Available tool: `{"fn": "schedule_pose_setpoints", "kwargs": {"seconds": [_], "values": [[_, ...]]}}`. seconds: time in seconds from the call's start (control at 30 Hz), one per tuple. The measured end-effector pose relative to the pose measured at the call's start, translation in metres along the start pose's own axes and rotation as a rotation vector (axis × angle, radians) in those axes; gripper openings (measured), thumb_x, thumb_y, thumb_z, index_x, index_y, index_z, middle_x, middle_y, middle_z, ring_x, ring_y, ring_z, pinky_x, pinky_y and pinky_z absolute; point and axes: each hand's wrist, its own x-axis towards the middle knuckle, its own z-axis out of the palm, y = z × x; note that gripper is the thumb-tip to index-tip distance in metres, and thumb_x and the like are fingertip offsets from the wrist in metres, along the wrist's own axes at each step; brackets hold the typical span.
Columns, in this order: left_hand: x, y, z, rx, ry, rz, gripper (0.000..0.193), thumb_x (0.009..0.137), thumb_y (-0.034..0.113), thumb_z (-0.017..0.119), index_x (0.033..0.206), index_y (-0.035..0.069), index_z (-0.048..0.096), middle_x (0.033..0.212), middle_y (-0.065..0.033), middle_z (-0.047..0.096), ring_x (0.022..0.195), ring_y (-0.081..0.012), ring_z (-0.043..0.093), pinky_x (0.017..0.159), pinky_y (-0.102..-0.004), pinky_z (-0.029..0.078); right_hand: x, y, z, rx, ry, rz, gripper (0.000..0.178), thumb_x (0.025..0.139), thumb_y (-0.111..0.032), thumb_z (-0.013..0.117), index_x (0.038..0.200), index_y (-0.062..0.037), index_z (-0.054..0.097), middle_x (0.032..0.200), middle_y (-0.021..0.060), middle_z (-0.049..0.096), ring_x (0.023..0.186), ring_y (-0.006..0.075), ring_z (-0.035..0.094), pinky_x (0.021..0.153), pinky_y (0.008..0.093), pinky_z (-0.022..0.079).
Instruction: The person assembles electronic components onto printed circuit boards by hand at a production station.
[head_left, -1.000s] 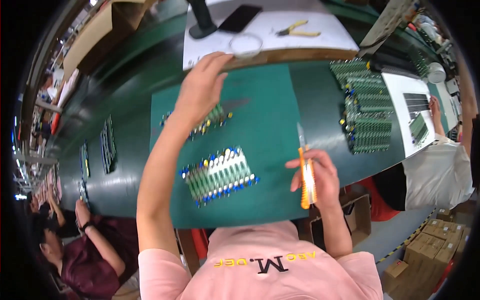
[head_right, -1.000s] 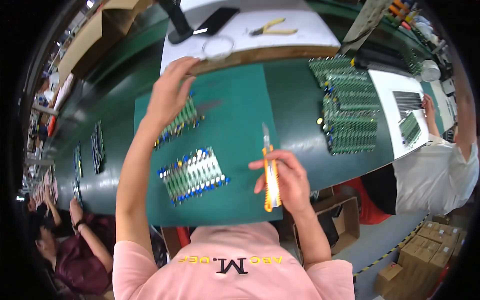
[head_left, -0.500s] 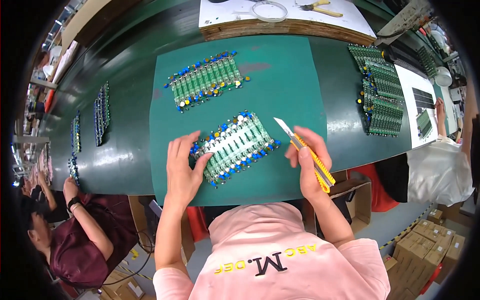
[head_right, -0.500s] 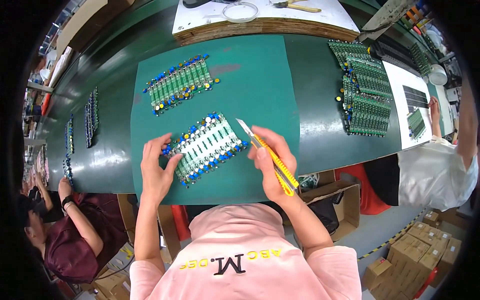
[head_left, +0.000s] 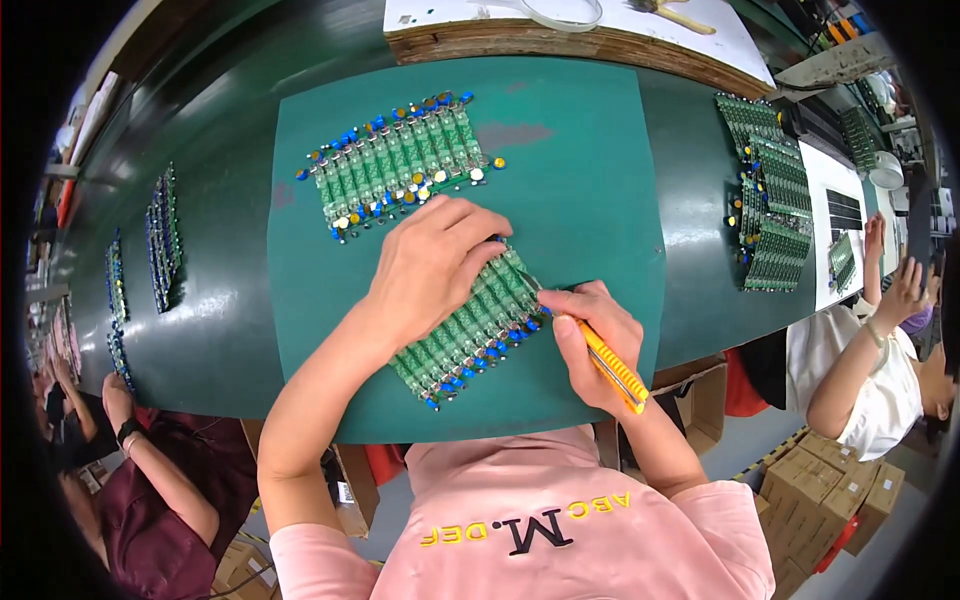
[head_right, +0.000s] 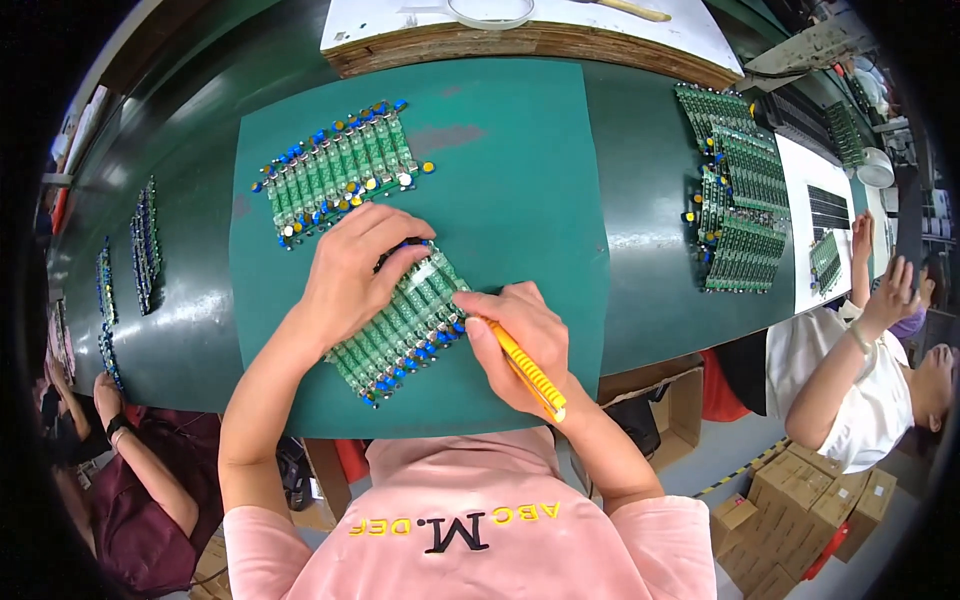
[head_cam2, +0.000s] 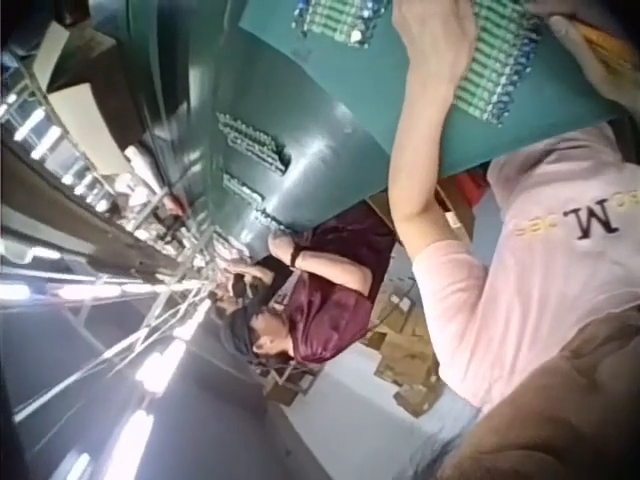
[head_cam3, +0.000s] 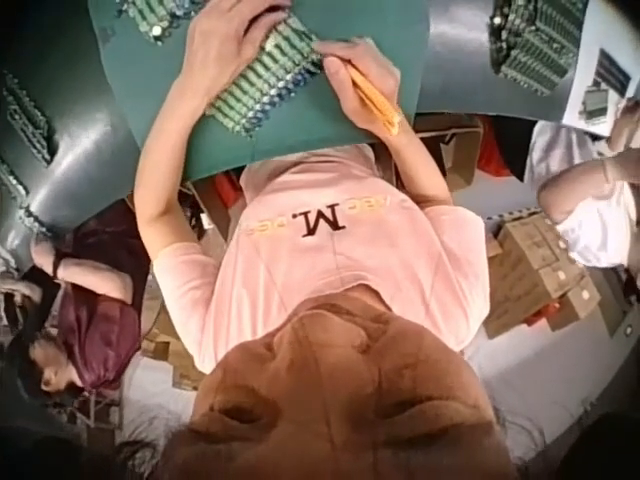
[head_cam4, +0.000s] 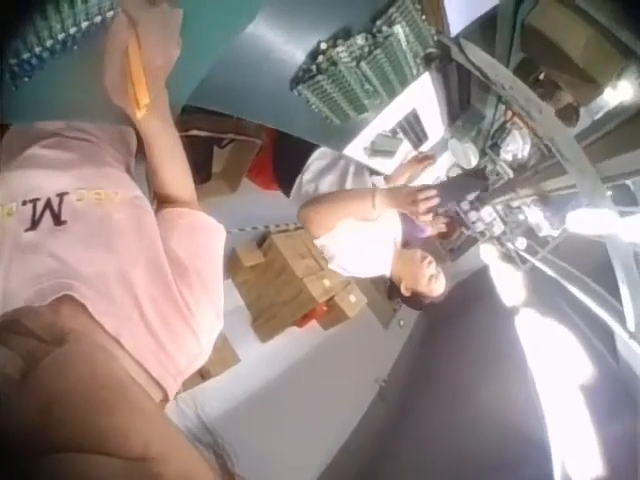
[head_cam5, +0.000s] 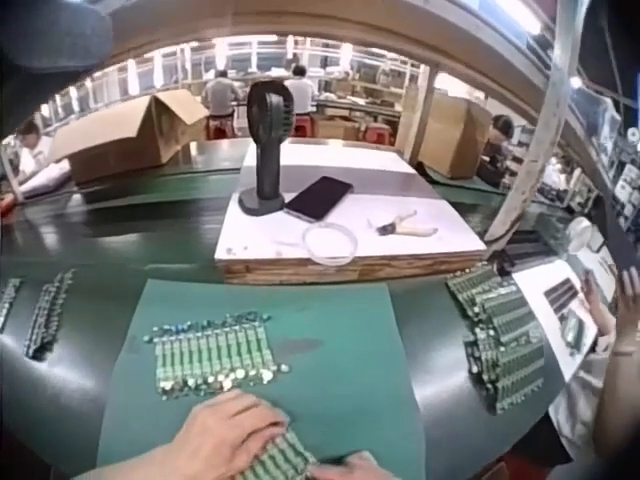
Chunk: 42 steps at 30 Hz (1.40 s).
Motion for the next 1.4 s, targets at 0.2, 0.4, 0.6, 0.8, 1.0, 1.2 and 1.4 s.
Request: {"fn": "schedule_pose_setpoints", "kwargs": {"seconds": [0.2,0.4,0.6,0.8,1.0,1.2,1.4], "values": [[-0.001,-0.005,-0.008,-0.162,0.019,0.039,0.018,0.083,0.002,0.071,0.101,0.006,0.071,0.107,-0.0077,0.062,0.087,-0.0211,0.06,0.074,-0.0327,0.052,0.008,-0.002,0.001,-0.117,-0.103,-0.075,0.022,0.082,0.002,0.067,0.104,0.0004,0.071,0.071,0.004,0.059,0.062,0.0181,0.046,0.073,0.031,0.041],[-0.011,-0.003,-0.013,-0.04,0.067,0.125,0.021,0.082,0.0,0.07,0.102,0.004,0.073,0.106,-0.0088,0.06,0.086,-0.0209,0.059,0.073,-0.0327,0.052,0.013,0.001,0.002,-0.165,-0.145,-0.095,0.023,0.082,0.002,0.069,0.104,-0.0004,0.072,0.07,0.0033,0.058,0.062,0.0179,0.046,0.072,0.0307,0.039],[-0.016,-0.006,-0.011,-0.032,0.038,0.106,0.025,0.081,-0.001,0.068,0.106,0.003,0.073,0.109,-0.0103,0.059,0.087,-0.0215,0.058,0.074,-0.0319,0.052,0.014,-0.001,0.003,-0.188,-0.161,-0.092,0.023,0.081,0.002,0.07,0.105,-0.0009,0.072,0.071,0.0028,0.058,0.063,0.0177,0.046,0.072,0.0304,0.039],[-0.012,0.0,-0.025,-0.047,-0.068,0.08,0.03,0.081,-0.002,0.065,0.11,0.002,0.072,0.109,-0.0103,0.058,0.088,-0.0226,0.057,0.075,-0.0315,0.052,0.013,0.001,0.003,-0.226,-0.181,-0.078,0.022,0.082,0.0,0.07,0.105,-0.0004,0.072,0.072,0.0034,0.058,0.063,0.0181,0.045,0.072,0.0307,0.039],[-0.009,0.009,-0.037,0.007,-0.182,0.035,0.034,0.083,-0.002,0.063,0.115,0.002,0.071,0.105,-0.0104,0.057,0.088,-0.0237,0.057,0.075,-0.0317,0.052,0.014,0.001,0.005,-0.272,-0.209,-0.083,0.02,0.084,0.0,0.067,0.104,0.0017,0.072,0.071,0.0048,0.057,0.063,0.0196,0.043,0.072,0.0324,0.041],[-0.01,0.009,-0.036,0.036,-0.205,0.019,0.033,0.084,0.0,0.061,0.116,0.003,0.07,0.102,-0.0104,0.056,0.086,-0.024,0.056,0.075,-0.032,0.051,0.004,-0.001,-0.001,-0.248,-0.183,-0.121,0.023,0.081,0.001,0.067,0.104,0.0002,0.072,0.072,0.0038,0.059,0.063,0.0191,0.043,0.074,0.0333,0.041],[-0.009,0.001,-0.042,0.014,-0.264,0.062,0.033,0.085,0.001,0.061,0.117,0.003,0.07,0.102,-0.01,0.055,0.086,-0.0237,0.056,0.075,-0.0317,0.05,0.012,-0.004,0.004,-0.314,-0.25,-0.173,0.027,0.078,-0.001,0.072,0.105,-0.0049,0.072,0.074,-0.0006,0.058,0.067,0.0161,0.046,0.076,0.0321,0.039]]}}
